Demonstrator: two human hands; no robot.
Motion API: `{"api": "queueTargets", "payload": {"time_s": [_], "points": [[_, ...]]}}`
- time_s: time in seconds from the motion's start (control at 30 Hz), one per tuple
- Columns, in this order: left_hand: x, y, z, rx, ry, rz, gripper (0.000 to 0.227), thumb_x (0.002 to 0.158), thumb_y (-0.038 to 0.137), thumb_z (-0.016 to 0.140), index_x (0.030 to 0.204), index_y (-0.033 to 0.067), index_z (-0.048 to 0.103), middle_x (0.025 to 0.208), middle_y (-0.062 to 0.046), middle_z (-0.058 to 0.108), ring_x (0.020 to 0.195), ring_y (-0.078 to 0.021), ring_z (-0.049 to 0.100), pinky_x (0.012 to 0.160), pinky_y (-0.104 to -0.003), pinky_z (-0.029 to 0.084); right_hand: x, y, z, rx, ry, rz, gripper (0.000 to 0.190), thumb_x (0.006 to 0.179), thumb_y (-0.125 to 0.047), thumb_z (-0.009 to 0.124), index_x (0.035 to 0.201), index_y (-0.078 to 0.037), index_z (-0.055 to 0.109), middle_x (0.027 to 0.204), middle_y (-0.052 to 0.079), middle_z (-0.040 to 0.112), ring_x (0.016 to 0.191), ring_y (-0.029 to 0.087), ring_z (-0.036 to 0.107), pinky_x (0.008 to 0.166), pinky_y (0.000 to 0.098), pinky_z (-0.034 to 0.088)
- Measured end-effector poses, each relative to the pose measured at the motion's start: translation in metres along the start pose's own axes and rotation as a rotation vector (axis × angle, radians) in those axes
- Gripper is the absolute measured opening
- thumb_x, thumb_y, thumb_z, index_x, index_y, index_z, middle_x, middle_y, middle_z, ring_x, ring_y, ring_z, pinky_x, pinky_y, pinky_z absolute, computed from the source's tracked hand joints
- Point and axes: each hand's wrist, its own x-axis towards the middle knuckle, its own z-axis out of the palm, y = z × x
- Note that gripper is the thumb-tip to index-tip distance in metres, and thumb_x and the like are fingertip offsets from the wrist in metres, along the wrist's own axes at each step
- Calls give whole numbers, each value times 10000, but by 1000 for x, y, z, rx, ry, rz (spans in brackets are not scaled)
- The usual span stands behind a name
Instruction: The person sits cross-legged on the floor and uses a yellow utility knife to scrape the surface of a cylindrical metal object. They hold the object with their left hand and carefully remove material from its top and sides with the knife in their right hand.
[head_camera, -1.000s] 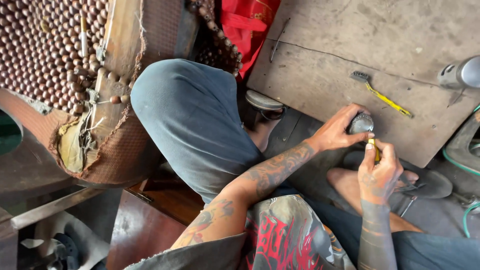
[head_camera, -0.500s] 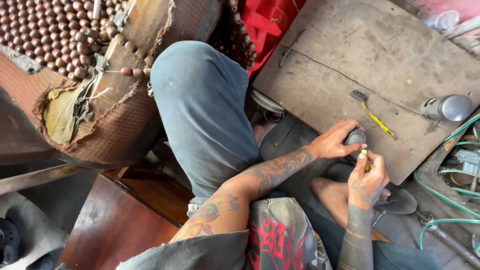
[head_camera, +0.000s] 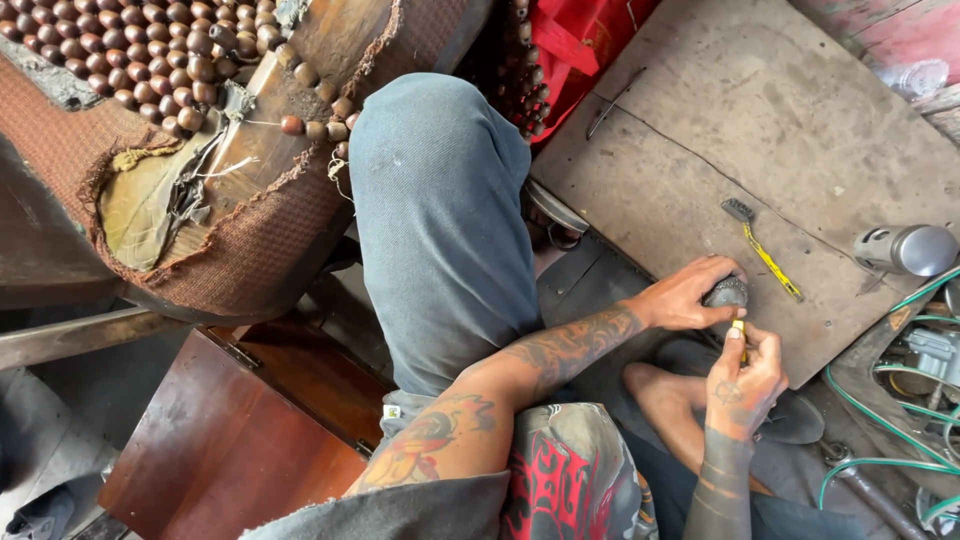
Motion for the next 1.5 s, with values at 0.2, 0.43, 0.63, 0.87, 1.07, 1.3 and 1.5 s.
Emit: {"api": "queueTargets", "payload": {"time_s": [0.2, 0.43, 0.63, 0.87, 1.07, 1.3, 1.5], "points": [[7, -23, 18, 109, 53, 93, 486, 881, 516, 656, 1155, 117, 609, 1118, -113, 704, 1102, -300, 685, 1042, -408, 508, 9, -9, -9, 291, -101, 51, 165, 1177, -60, 641, 1176, 105, 646, 1066, 279, 724, 1003, 374, 726, 852, 420, 553], [4, -17, 19, 89, -34, -93, 526, 872, 579, 592, 1182, 154, 589, 1194, -65, 685, 1161, -273, 625, 1074, -394, 483, 5, -9, -14, 210, -91, 19, 146, 1190, -45, 667, 1202, 96, 702, 934, 253, 711, 878, 368, 726, 768, 427, 549], [1, -22, 15, 110, -39, 6, 505, 887, 549, 594, 1161, 125, 582, 1098, -120, 698, 1087, -302, 675, 1048, -414, 498, 7, -10, -6, 185, -47, 72, 140, 1198, -40, 678, 1200, 99, 694, 1011, 296, 726, 960, 435, 724, 790, 470, 539], [-4, 0, 21, 57, -40, -139, 412, 888, 276, 754, 1252, 123, 635, 1119, -171, 682, 1125, -411, 669, 1030, -498, 529, 21, -22, -12, -79, -49, 236, 139, 1090, -286, 673, 1082, -155, 717, 904, 107, 760, 874, 371, 743, 724, 504, 579], [-6, 7, 6, 39, -43, -119, 494, 907, 283, 729, 1341, 137, 545, 1241, -148, 617, 1195, -344, 621, 1069, -471, 473, 21, -8, -9, 222, -14, 267, 158, 1008, -166, 703, 1157, -121, 672, 971, 141, 721, 915, 387, 720, 776, 471, 594], [-8, 34, 6, 205, -77, -27, 582, 1005, 240, 659, 1494, 45, 409, 1394, -188, 487, 1353, -400, 505, 1196, -511, 393, 20, -3, -24, 456, 17, 298, 267, 953, -48, 740, 1214, -27, 685, 884, 195, 688, 863, 401, 694, 736, 442, 582], [-7, 40, 6, 233, -9, -15, 605, 1000, 332, 711, 1494, 93, 457, 1350, -166, 506, 1290, -390, 541, 1149, -525, 410, 32, -24, -53, 356, -79, 262, 253, 979, -99, 733, 1228, -70, 704, 1054, 185, 703, 961, 431, 700, 744, 490, 596]]}}
